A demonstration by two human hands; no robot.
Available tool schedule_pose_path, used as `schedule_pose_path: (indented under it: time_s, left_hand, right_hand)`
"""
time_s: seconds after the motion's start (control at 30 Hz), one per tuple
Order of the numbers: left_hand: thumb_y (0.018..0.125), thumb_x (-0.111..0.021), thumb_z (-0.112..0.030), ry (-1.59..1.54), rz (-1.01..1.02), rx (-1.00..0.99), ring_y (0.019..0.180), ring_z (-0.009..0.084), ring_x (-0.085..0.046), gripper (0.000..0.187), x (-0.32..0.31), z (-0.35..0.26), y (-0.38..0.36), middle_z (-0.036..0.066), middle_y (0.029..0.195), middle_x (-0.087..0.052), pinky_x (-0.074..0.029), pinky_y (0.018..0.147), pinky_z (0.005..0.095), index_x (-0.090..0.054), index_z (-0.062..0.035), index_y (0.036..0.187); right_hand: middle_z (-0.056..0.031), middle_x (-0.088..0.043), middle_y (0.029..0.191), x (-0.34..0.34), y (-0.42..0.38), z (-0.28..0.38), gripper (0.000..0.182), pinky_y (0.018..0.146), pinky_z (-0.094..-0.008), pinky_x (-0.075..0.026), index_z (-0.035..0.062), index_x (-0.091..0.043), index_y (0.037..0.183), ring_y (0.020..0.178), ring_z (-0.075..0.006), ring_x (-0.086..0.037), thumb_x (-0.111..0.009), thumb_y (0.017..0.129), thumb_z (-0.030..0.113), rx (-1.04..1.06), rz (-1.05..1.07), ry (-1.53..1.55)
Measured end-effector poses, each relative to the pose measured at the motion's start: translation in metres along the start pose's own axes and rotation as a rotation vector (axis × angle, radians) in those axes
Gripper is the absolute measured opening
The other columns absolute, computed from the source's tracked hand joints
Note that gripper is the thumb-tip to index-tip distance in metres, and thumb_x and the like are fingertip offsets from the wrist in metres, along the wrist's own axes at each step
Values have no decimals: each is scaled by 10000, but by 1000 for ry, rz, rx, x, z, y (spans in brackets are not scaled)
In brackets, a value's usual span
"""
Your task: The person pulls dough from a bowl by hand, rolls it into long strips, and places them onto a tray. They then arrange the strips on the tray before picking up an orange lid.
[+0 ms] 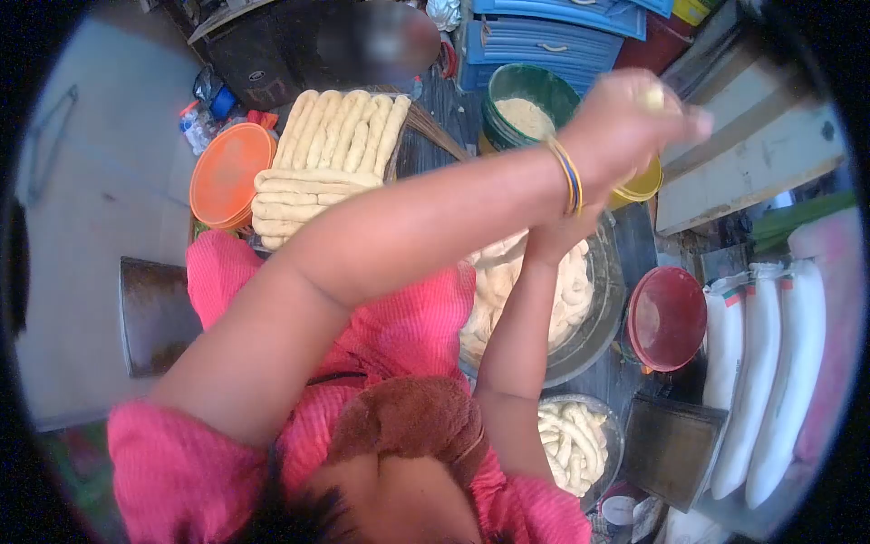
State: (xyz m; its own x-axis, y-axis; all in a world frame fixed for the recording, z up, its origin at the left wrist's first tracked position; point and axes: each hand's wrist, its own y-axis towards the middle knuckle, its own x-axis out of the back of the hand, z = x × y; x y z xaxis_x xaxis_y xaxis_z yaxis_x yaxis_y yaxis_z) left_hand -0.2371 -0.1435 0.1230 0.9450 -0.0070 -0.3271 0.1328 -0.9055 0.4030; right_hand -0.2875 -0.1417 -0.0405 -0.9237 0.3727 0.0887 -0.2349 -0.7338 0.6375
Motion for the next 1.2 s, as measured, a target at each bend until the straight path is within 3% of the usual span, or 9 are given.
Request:
schedule_pose_path:
  time_s: [0.13,0.23,0.43,0.47,0.57,0.73,0.87,1.0,1.2]
  left_hand:
    - [789,-585,-173,-420,126,-32,520,115,-503,125,48,-45,57,12,587,-509,-398,461,245,-577,-56,747]
    - [880,-511,-216,-374,-76,-292,475,117,-477,196,86,-85,51,40,660,-521,-404,403,238,-507,-54,771]
    - [727,-645,-363,769,1213,740,826,191,-580,459,89,16,-26,117,935,-627,-457,746,312,-612,-33,1044]
    - [692,-694,-393,991,1250,447,882,202,-568,608,82,52,-42,121,996,-600,-433,809,299,-544,-4,1133]
    - [617,-781,-333,130,990,503,905,180,-565,660,55,46,-43,146,1090,-551,-458,765,279,-519,33,1100]
    - [655,-746,-266,196,502,176,538,177,-569,384,4,-55,-11,74,598,-570,-466,491,265,-586,26,846]
    - [819,-570,-269,-304,365,144,507,122,-506,247,31,-96,56,52,608,-525,-415,433,241,-546,-29,762]
    - [871,-514,-229,-514,205,-139,531,106,-452,174,91,-118,45,10,641,-463,-375,449,253,-483,-112,745]
    - [838,-403,-592,-3,492,592,502,102,-518,632,135,-20,-25,61,659,-567,-404,383,245,-578,-1,975]
  right_hand:
    - [-254,-596,901,14,-116,-126,411,772,-392,-442,-25,-573,971,903,-396,-559,-598,787,342,-524,664,-504]
    - [-129,-600,716,46,-145,-159,291,541,-303,-439,-4,-578,896,651,-205,-594,-598,770,257,-806,741,-103]
    - [-11,-508,681,89,1,-18,450,489,-208,-389,-23,-510,1080,529,-87,-462,-599,758,279,-800,761,743]
    - [-9,-515,703,96,18,9,484,496,-200,-386,-23,-496,1113,547,-86,-469,-597,763,296,-694,780,661]
    - [-26,-535,793,97,23,71,512,522,-197,-401,-14,-443,1163,616,-85,-488,-565,818,345,-487,433,432]
    - [-66,-542,737,73,-30,21,367,601,-261,-460,-15,-521,979,648,-150,-551,-681,741,213,-224,61,105]
    - [-259,-593,904,70,-180,-130,442,787,-390,-440,-57,-528,1048,886,-352,-586,-656,718,208,-533,621,-474]
    - [-148,-575,738,93,-181,-158,265,652,-362,-464,-10,-548,899,703,-260,-581,-595,743,198,-803,672,-49]
    - [-21,-460,641,74,1,2,190,494,-241,-418,26,-443,908,508,-118,-469,-552,785,120,-785,697,776]
